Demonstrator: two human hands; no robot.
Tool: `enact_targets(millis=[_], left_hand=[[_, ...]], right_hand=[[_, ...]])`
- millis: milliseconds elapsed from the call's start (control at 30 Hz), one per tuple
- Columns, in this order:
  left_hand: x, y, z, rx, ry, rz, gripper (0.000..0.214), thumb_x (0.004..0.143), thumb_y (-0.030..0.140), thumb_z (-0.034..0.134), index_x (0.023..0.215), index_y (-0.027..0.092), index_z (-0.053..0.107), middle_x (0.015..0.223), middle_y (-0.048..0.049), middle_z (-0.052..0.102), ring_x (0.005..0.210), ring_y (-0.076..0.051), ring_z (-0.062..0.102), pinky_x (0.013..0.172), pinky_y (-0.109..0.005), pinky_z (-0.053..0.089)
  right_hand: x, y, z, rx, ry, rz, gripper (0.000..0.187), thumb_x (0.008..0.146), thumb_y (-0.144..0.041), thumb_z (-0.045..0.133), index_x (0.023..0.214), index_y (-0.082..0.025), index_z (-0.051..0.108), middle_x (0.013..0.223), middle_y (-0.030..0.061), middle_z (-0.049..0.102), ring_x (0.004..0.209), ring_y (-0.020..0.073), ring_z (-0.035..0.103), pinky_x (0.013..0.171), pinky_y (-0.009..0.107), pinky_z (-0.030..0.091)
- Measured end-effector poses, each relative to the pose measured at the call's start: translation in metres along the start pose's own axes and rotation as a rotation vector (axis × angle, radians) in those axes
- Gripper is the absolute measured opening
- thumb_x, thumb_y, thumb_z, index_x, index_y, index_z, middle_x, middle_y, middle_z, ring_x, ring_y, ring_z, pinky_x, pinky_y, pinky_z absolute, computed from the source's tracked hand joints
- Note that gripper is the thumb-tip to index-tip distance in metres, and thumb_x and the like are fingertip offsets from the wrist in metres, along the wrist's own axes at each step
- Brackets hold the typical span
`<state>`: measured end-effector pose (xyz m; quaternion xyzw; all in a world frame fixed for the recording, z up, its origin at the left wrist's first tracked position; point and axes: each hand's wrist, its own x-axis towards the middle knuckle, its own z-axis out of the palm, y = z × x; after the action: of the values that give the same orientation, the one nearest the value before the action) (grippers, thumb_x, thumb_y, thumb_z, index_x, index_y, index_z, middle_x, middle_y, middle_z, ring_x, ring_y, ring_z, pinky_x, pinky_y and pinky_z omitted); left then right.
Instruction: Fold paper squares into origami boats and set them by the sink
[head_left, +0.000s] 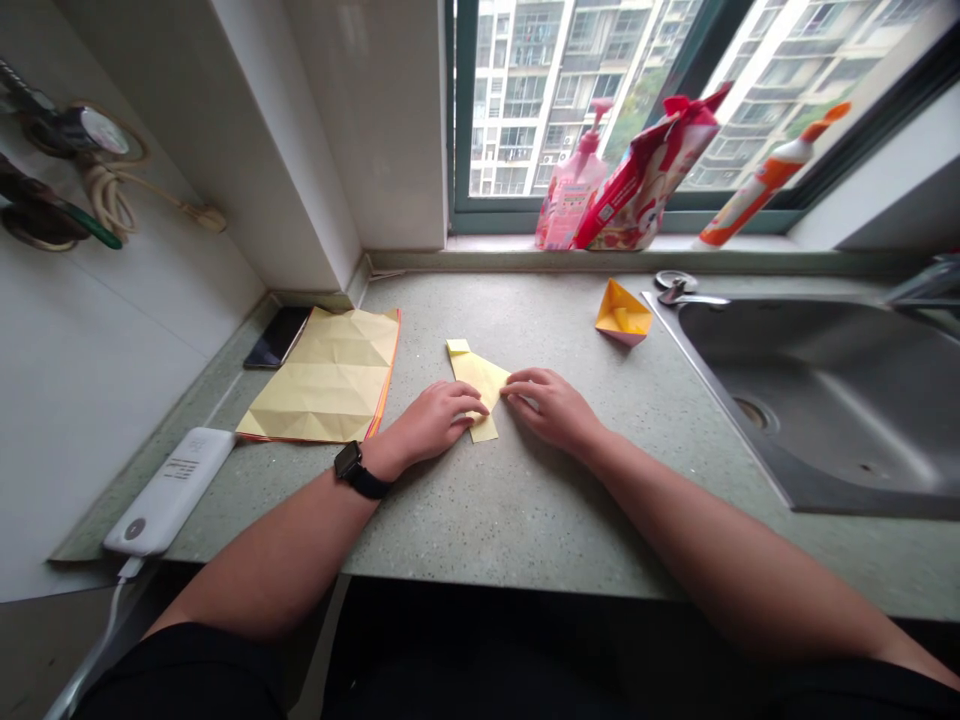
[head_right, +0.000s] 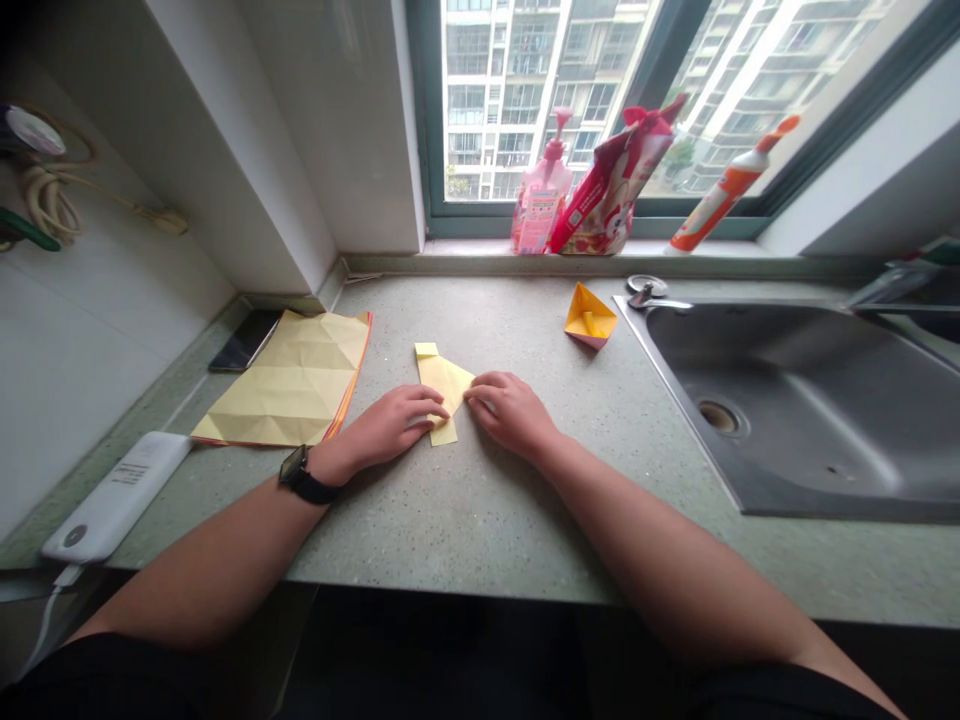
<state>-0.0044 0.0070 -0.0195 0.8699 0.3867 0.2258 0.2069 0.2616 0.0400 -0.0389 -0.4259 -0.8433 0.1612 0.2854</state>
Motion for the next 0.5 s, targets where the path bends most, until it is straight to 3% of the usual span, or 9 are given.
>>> enact_targets(millis=[167, 333, 500], left_hand=[[-0.002, 0.004, 0.001, -0.056, -0.055, 0.074, 0.035, 0.097, 0.001, 0.062, 0.114, 0.024, 0.082, 0.137, -0.0098, 0.072, 0.125, -0.024, 0.070, 0.112, -0.041, 0.057], [-0.002, 0.010, 0.001, -0.120, -0.109, 0.137, 0.040, 0.095, -0.003, 0.059, 0.118, 0.023, 0.080, 0.139, -0.0097, 0.071, 0.127, -0.023, 0.069, 0.113, -0.041, 0.056], [-0.002, 0.012, -0.001, -0.191, -0.155, 0.202, 0.042, 0.094, -0.003, 0.056, 0.120, 0.022, 0.079, 0.136, -0.0105, 0.072, 0.127, -0.023, 0.069, 0.114, -0.040, 0.055]], right_hand=[[0.006, 0.008, -0.005, 0.349, 0.203, 0.198, 0.030, 0.100, -0.038, 0.064, 0.122, -0.029, 0.082, 0.126, 0.0098, 0.071, 0.125, 0.0304, 0.067, 0.111, 0.054, 0.058], [0.008, 0.007, -0.008, 0.767, 0.234, 0.424, 0.034, 0.094, -0.052, 0.072, 0.118, -0.028, 0.077, 0.133, 0.0090, 0.067, 0.130, 0.0284, 0.062, 0.105, 0.050, 0.064], [0.009, 0.003, -0.013, 0.902, 0.234, 0.549, 0.037, 0.083, -0.052, 0.085, 0.109, -0.027, 0.077, 0.128, 0.0090, 0.070, 0.133, 0.0305, 0.060, 0.104, 0.051, 0.066]])
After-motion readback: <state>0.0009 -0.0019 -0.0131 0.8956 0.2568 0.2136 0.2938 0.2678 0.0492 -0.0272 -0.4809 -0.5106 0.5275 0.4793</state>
